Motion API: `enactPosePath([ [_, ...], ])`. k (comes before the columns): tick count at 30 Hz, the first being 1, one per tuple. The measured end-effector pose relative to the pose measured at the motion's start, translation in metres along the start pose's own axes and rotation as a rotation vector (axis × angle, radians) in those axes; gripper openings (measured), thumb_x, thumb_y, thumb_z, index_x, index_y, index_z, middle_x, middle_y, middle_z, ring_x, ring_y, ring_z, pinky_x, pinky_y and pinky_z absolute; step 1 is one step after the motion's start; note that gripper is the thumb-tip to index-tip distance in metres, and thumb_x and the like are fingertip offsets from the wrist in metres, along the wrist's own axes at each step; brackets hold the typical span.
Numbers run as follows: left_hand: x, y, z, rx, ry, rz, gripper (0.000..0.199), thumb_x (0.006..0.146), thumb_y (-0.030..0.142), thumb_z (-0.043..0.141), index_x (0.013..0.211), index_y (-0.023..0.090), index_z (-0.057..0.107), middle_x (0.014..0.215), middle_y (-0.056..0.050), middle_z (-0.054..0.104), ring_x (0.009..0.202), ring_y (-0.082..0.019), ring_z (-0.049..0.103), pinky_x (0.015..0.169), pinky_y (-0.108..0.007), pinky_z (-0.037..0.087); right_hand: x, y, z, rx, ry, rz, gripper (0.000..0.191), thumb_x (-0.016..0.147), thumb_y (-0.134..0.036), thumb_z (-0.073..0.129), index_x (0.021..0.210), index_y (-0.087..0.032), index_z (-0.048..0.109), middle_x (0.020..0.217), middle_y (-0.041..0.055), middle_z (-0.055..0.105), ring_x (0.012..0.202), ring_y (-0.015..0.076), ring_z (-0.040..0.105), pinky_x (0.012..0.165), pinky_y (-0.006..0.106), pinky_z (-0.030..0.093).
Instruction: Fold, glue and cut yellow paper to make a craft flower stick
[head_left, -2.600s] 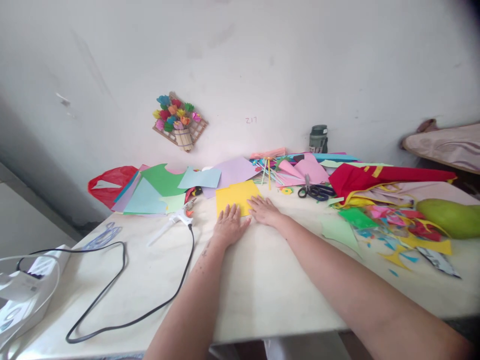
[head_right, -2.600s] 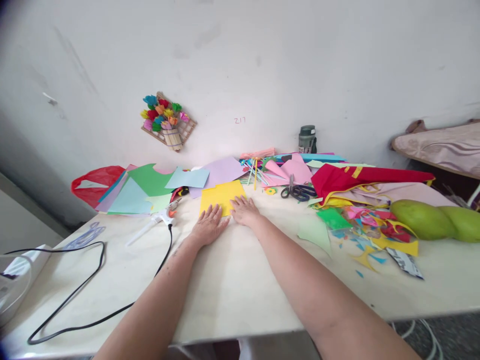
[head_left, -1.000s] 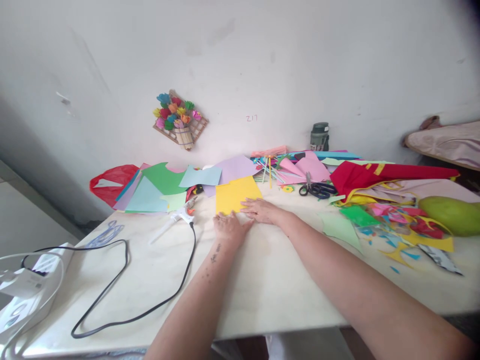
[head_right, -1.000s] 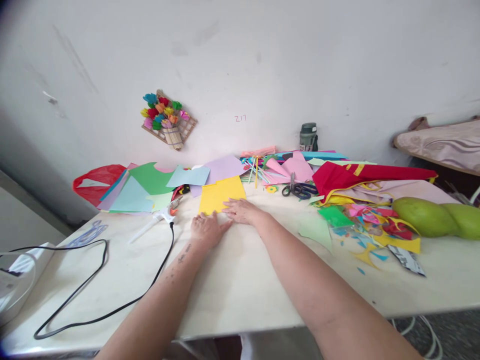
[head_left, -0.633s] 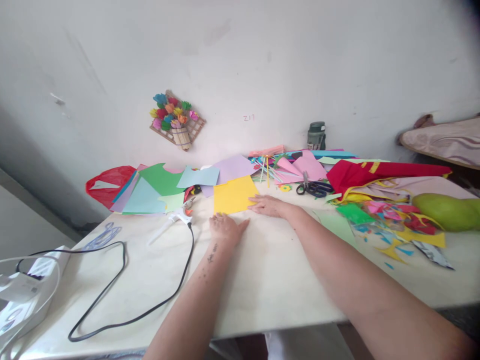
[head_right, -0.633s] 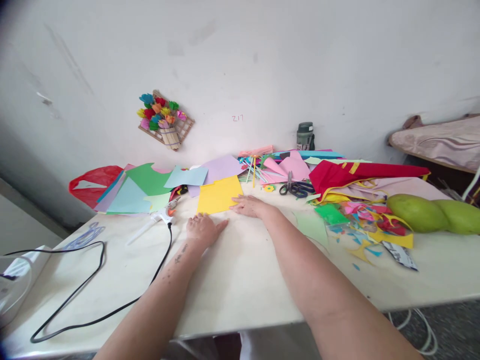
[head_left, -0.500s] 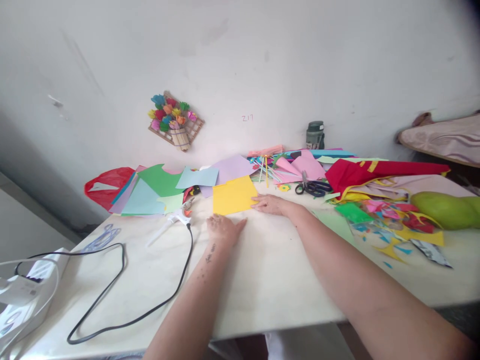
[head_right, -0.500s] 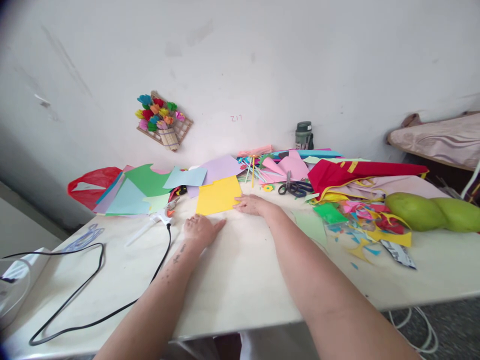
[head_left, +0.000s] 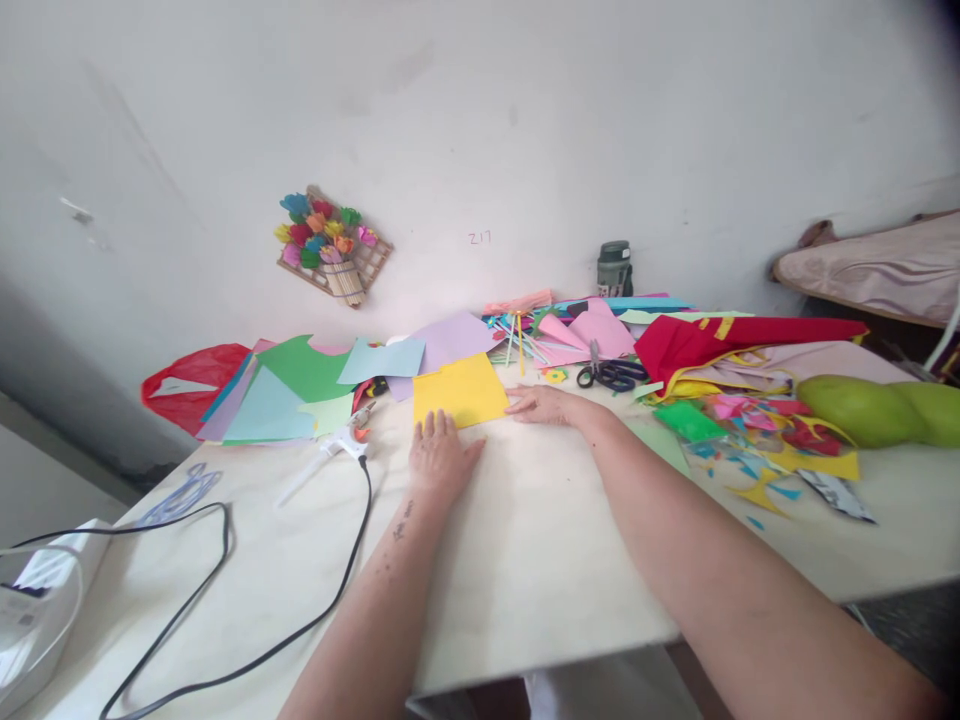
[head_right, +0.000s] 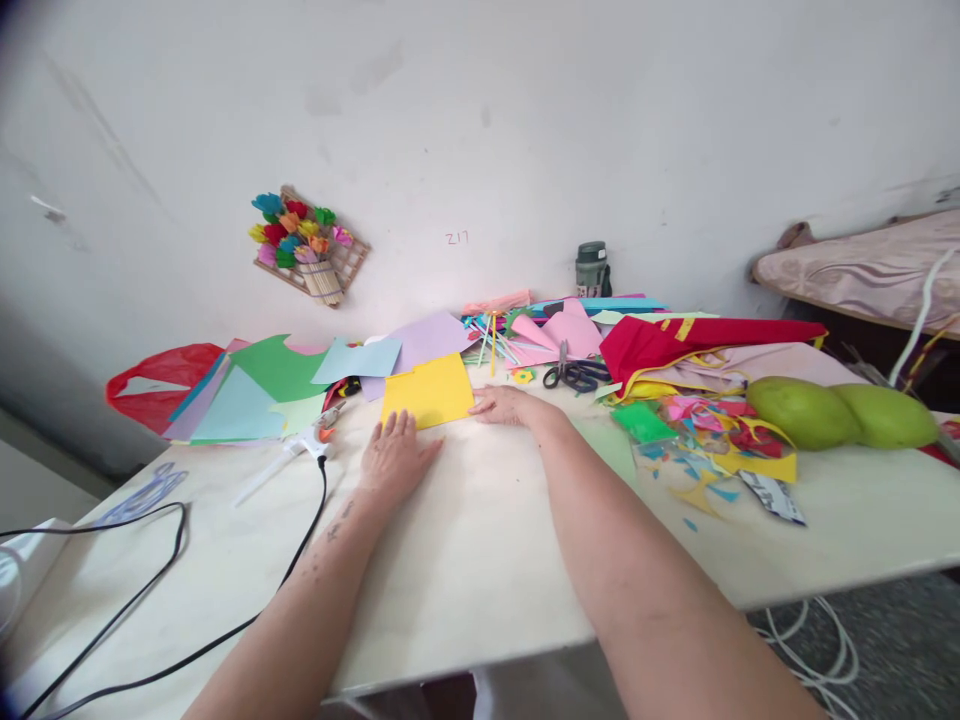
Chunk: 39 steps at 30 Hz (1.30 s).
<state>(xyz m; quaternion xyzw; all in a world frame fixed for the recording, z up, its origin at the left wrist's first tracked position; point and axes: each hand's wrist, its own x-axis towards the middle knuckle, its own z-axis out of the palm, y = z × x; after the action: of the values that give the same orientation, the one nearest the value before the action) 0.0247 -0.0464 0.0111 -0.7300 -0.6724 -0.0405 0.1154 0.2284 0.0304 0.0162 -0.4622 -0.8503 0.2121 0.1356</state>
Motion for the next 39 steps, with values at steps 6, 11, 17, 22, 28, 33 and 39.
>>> enactPosePath([
  [6, 0.006, 0.01, 0.008, -0.119, -0.036, 0.259, 0.065, 0.084, 0.053, 0.013, 0.131, 0.013, 0.031, 0.138, -0.007, 0.029, 0.128, -0.019, 0.022, 0.104, -0.033, 0.017, 0.013, 0.005, 0.016, 0.022, 0.217, 0.007, 0.026, 0.07, -0.024, 0.057, 0.095, -0.021, 0.067, 0.126, -0.0007, 0.047, 0.111, 0.0163, 0.048, 0.094, 0.023, 0.034],
  [11, 0.008, 0.008, 0.011, -0.156, -0.042, 0.27, 0.063, 0.084, 0.054, 0.013, 0.13, 0.016, 0.032, 0.139, -0.005, 0.029, 0.128, -0.021, 0.022, 0.103, -0.035, 0.019, 0.023, 0.009, 0.023, -0.015, 0.321, -0.029, 0.016, 0.07, -0.02, 0.059, 0.082, -0.023, 0.069, 0.118, -0.0011, 0.054, 0.104, 0.0156, 0.053, 0.09, 0.026, 0.04],
  [17, 0.01, 0.008, 0.012, -0.162, -0.034, 0.272, 0.06, 0.084, 0.053, 0.016, 0.129, 0.019, 0.035, 0.138, -0.005, 0.031, 0.127, -0.022, 0.024, 0.103, -0.035, 0.021, 0.029, 0.01, 0.023, -0.142, 0.421, -0.164, 0.013, 0.07, -0.016, 0.059, 0.072, -0.023, 0.069, 0.113, -0.0008, 0.058, 0.103, 0.0167, 0.054, 0.088, 0.029, 0.042],
  [22, 0.011, 0.01, 0.01, -0.146, -0.017, 0.264, 0.057, 0.082, 0.057, 0.016, 0.128, 0.029, 0.037, 0.138, -0.002, 0.031, 0.125, -0.023, 0.027, 0.1, -0.038, 0.025, 0.03, 0.009, 0.023, -0.168, 0.434, -0.167, 0.014, 0.071, -0.015, 0.058, 0.071, -0.024, 0.069, 0.112, -0.0019, 0.059, 0.103, 0.017, 0.053, 0.09, 0.03, 0.04],
  [28, 0.014, 0.012, 0.01, -0.133, -0.027, 0.24, 0.058, 0.081, 0.059, 0.014, 0.127, 0.033, 0.036, 0.137, -0.002, 0.032, 0.124, -0.023, 0.027, 0.097, -0.042, 0.027, 0.026, 0.01, 0.025, 0.023, 0.402, -0.068, 0.014, 0.071, -0.015, 0.057, 0.075, -0.022, 0.069, 0.114, -0.0002, 0.058, 0.101, 0.0156, 0.055, 0.086, 0.027, 0.043],
  [33, 0.014, 0.014, 0.009, -0.124, -0.016, 0.24, 0.057, 0.081, 0.058, 0.015, 0.127, 0.032, 0.036, 0.137, -0.002, 0.032, 0.124, -0.023, 0.028, 0.095, -0.041, 0.028, 0.024, 0.015, 0.028, 0.204, 0.372, -0.029, 0.016, 0.071, -0.014, 0.054, 0.077, -0.017, 0.068, 0.113, 0.0055, 0.058, 0.095, 0.0147, 0.058, 0.084, 0.025, 0.044],
  [39, 0.014, 0.016, 0.007, -0.072, 0.016, 0.256, 0.054, 0.081, 0.057, 0.017, 0.123, 0.031, 0.039, 0.134, -0.003, 0.036, 0.119, -0.023, 0.033, 0.091, -0.042, 0.031, 0.029, 0.02, 0.032, 0.218, 0.431, -0.038, 0.009, 0.064, -0.012, 0.061, 0.068, -0.019, 0.064, 0.106, 0.0029, 0.062, 0.092, 0.0151, 0.059, 0.084, 0.027, 0.042],
])
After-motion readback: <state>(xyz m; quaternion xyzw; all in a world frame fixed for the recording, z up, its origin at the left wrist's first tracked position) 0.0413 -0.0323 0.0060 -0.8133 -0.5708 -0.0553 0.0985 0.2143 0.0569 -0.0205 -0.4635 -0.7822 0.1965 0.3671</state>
